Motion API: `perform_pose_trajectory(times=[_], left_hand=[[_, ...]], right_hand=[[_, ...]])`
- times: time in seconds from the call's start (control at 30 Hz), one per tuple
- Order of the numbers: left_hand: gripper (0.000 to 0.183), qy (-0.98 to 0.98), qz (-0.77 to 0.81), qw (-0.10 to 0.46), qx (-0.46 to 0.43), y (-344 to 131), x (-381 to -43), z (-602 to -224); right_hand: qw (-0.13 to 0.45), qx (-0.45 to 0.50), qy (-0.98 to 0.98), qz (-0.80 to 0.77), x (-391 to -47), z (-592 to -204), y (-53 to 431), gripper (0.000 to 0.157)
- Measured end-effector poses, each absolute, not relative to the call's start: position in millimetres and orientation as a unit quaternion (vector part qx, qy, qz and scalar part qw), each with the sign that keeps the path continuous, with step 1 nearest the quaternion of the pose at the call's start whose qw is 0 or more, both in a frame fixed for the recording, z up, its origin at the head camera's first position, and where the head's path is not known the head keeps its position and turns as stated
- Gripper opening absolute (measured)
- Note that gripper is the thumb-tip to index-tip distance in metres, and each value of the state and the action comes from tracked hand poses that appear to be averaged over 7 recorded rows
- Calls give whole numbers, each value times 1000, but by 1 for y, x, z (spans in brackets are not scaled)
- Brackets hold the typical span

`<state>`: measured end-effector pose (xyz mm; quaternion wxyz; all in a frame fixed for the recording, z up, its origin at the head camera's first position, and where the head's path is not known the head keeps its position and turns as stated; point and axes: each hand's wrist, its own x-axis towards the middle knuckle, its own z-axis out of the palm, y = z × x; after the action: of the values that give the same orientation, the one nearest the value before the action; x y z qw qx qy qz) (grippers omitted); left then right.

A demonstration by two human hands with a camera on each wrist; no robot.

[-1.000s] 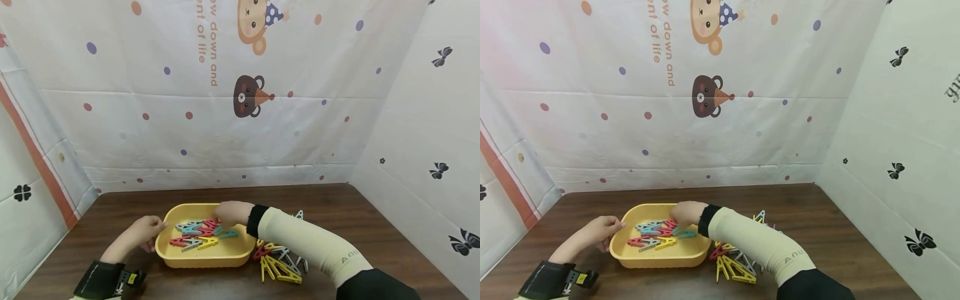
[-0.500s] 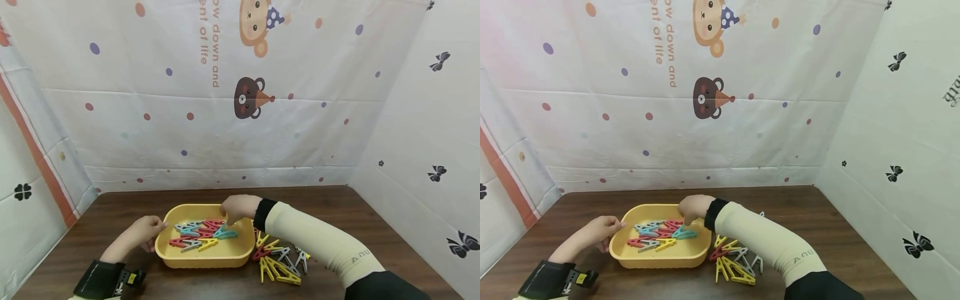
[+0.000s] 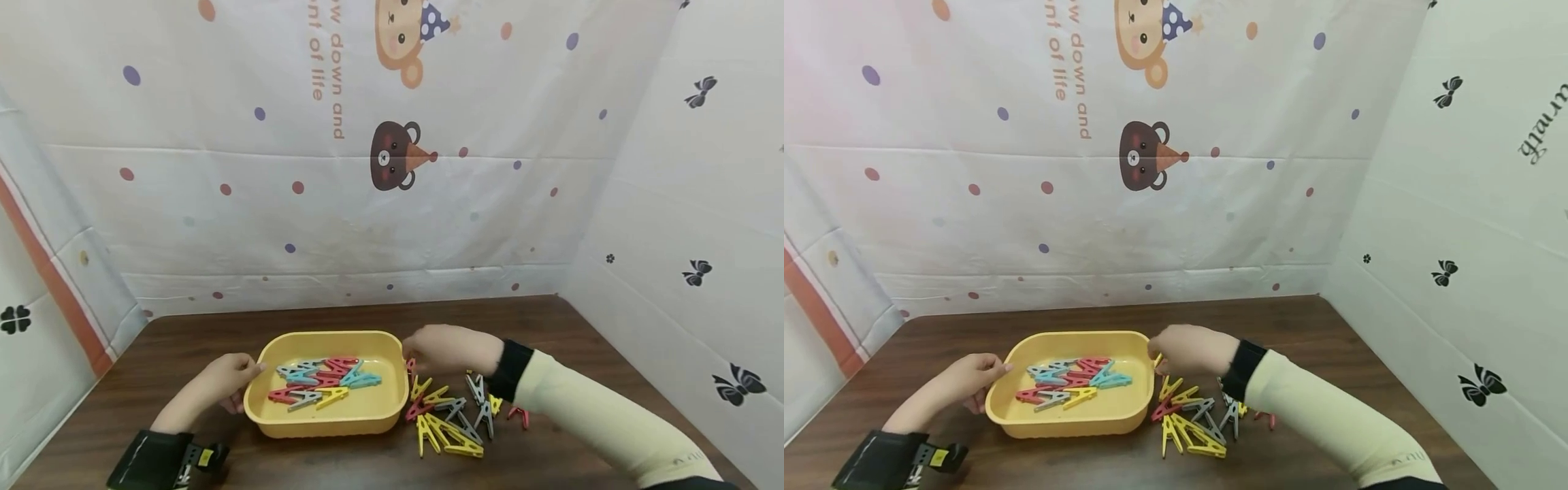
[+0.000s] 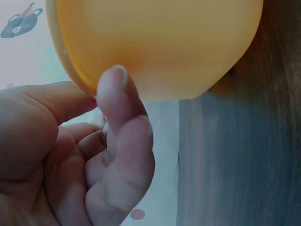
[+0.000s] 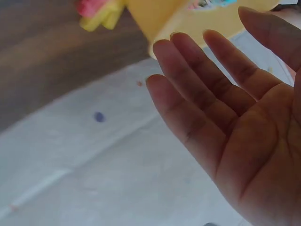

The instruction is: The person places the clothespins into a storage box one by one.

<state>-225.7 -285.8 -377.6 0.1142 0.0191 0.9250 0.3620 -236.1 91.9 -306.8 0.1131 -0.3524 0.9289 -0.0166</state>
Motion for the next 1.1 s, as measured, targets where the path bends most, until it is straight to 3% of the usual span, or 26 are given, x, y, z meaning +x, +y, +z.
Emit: perform_pose_trajectory(times=[0.1,0.47,1.1], left_hand=[[31,926,359,114,15,-287,-226,-379],[32,919,375,118,16,-295,-224,-383],[32,922,368,120,22,-289,-227,-379]], right_hand=[[113,-371,921,-41,-230,-320,111,14],[99,-390,911,-87,-208,-356,152,21],[63,-376,923,-53,-204,-375,153,17]])
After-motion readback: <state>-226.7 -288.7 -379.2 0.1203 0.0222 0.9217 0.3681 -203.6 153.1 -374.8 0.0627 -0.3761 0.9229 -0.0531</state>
